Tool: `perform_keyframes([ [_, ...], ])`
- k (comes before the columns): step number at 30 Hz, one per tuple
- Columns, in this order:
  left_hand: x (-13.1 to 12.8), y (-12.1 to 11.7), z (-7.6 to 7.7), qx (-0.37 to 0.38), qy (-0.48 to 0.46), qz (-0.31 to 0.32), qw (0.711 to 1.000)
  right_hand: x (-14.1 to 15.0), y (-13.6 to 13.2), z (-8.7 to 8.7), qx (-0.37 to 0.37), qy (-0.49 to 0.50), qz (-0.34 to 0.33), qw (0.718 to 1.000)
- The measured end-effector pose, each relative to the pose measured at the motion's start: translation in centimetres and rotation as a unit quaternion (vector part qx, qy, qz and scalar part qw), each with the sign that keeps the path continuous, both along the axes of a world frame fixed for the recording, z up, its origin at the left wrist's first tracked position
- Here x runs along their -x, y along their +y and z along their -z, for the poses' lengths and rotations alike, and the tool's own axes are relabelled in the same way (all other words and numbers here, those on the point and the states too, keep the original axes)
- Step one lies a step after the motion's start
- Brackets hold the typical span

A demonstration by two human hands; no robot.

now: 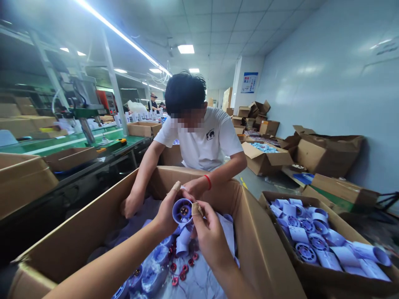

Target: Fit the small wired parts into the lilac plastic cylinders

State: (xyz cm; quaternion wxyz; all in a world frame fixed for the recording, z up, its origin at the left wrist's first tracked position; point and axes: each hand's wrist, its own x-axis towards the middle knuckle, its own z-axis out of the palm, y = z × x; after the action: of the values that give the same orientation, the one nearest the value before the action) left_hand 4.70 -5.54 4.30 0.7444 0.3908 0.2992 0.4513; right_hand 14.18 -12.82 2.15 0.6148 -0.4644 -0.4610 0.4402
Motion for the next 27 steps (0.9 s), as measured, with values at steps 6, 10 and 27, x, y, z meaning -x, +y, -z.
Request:
perform_keyframes([
  [6,-0.4,0.4,0.5,0.017,0.013,0.000,1.000,-0.1,0.1,0.1,0.022,-0.023,0.031,0.999],
  [10,-0.6,0.4,0.9,0.000,0.023,0.003,1.000,-0.1,0.4,0.5,0.019,-0.053,0.055,0.997],
  [27,-0.4,-1.0,0.9,-0.210,0.212,-0.115,0.948,1.8,0.3,1.5,0.027,0.039,0.042,0.998],
])
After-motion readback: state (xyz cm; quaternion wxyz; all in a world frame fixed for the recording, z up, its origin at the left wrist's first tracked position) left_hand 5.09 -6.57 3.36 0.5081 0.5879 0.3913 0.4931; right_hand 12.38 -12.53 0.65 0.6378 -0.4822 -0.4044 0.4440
